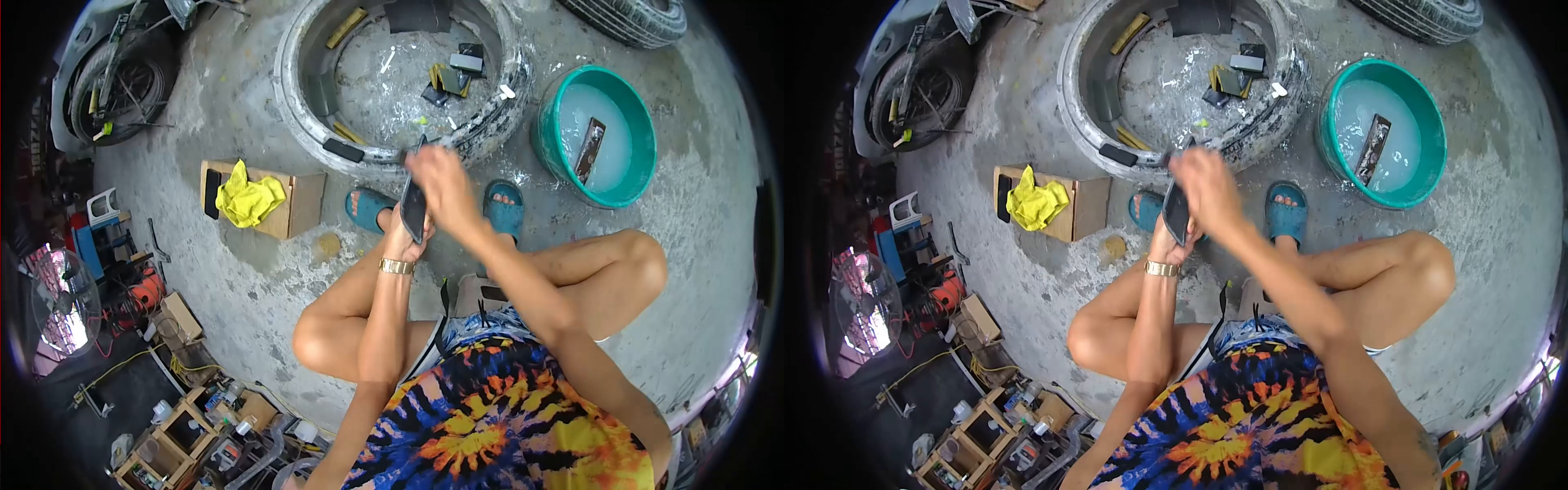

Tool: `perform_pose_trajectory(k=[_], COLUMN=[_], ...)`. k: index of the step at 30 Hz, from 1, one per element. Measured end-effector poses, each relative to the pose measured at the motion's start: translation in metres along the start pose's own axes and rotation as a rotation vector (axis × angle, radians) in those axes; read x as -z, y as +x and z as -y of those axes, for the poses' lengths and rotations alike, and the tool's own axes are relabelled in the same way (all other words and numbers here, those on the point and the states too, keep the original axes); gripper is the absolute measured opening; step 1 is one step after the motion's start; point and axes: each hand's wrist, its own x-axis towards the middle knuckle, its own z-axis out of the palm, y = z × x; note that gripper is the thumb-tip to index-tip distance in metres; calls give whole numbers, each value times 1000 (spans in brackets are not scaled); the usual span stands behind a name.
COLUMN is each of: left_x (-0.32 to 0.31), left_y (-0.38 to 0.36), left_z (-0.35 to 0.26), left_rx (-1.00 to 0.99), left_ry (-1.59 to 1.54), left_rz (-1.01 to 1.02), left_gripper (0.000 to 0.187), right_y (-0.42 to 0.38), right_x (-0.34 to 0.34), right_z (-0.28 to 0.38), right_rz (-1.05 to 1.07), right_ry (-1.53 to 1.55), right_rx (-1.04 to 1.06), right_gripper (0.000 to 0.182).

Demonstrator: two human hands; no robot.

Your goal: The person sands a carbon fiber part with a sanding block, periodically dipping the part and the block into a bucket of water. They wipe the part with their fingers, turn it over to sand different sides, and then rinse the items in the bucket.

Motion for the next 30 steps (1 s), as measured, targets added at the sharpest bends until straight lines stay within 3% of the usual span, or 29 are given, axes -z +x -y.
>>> perform_pose_trajectory(k=[1,2,4,5,6,8,9,10,12,14,16,18,19,20,22,23,24,26,28,30], left_x=[-77,-80,-7,-5,1,13,-14,-26,-37,22,-6,-58,-74,-63,-9,13,-3,-60,-47,23], left_y=[10,15,0,2,1,6,1,3,5,11,6,7,13,13,1,8,2,1,8,6], left_z=[-18,-14,0,1,5,3,-2,-6,-5,-1,-8,-9,-13,-13,-2,3,-1,-6,-7,11], left_rx=[44,-28,10,-33,-33,-47,37,34,2,12,11,-20,36,36,-40,-43,-41,-20,27,-21], left_ry=[-110,-254,12,19,17,5,-9,-8,92,-118,-80,173,11,18,54,45,52,46,-106,-75], left_rz=[-702,-739,-301,-30,-35,106,-312,-308,-494,337,243,-565,-789,-783,-3,179,183,-569,-633,258], left_gripper=[20,22,21,21,21,21,23,23,25,27,24,19,19,19,18,21,21,22,25,23], right_y=[-21,-32,-14,4,25,13,-7,-25,-17,13,0,-19,-27,-13,14,4,-5,-22,-27,3], right_x=[-2,3,2,-8,-11,0,6,10,15,11,10,13,20,18,11,7,1,-6,-9,-12], right_z=[8,18,-6,-27,-28,-7,9,23,12,-22,-7,12,24,11,-25,-22,-10,11,15,-16], right_rz=[-35,40,51,-31,-55,78,27,-22,15,70,52,24,35,25,133,136,66,-72,-118,3], right_ry=[90,135,121,25,101,-74,-26,27,23,-252,-219,-165,-55,-58,-243,-242,-190,-104,10,-110], right_rx=[144,137,126,63,-63,-89,34,155,183,54,106,219,238,239,17,11,34,99,198,-65], right_gripper=[20,21,24,23,23,24,20,17,18,22,21,20,21,21,25,25,24,22,21,24])
